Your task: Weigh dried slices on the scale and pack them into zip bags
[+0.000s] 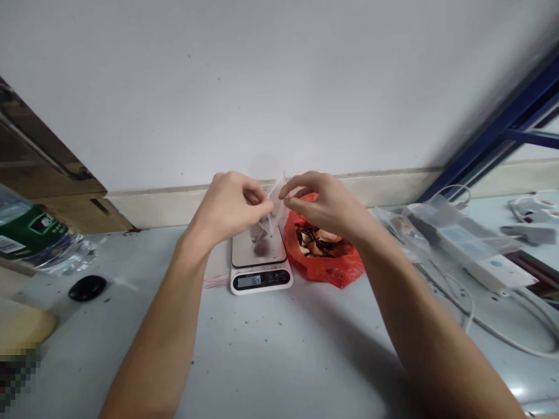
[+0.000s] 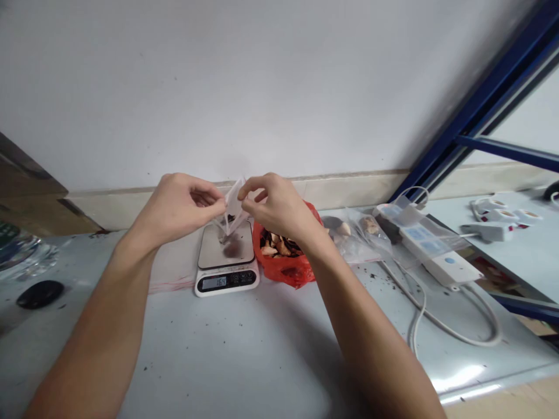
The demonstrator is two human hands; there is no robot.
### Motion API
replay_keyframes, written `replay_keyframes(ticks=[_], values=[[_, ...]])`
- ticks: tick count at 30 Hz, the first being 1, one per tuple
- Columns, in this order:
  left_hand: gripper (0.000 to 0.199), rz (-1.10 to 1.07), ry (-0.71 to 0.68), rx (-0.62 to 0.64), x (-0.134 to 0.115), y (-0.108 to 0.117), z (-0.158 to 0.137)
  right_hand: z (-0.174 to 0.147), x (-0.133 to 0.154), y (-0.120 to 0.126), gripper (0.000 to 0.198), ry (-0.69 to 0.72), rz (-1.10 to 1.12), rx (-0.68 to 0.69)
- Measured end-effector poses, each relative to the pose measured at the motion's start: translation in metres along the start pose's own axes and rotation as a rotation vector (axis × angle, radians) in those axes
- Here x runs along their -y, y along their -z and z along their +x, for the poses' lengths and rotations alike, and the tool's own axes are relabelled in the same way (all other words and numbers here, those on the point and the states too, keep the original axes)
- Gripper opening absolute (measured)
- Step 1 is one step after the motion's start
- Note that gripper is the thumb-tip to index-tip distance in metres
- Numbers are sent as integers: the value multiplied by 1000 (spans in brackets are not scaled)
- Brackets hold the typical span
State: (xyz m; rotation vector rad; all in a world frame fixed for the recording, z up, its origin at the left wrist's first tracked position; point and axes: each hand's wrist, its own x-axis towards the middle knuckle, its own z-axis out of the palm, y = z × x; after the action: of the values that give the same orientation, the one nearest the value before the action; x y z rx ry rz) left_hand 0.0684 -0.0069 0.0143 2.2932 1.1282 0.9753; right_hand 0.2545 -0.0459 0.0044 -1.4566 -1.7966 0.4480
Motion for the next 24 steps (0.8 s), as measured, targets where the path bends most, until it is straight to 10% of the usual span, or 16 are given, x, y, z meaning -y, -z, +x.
replay_keyframes(ticks=[8,14,24], values=[[18,-69,-110,-139,-1,-9,2,-6,0,20,55,-88,-76,281],[42,-454,233,-104,23,-17,13,-10,-16,44,98,4,-18,195],[57,-706,236,-132,8,-34,18,-23,-40,99,35,-204,-301,560]])
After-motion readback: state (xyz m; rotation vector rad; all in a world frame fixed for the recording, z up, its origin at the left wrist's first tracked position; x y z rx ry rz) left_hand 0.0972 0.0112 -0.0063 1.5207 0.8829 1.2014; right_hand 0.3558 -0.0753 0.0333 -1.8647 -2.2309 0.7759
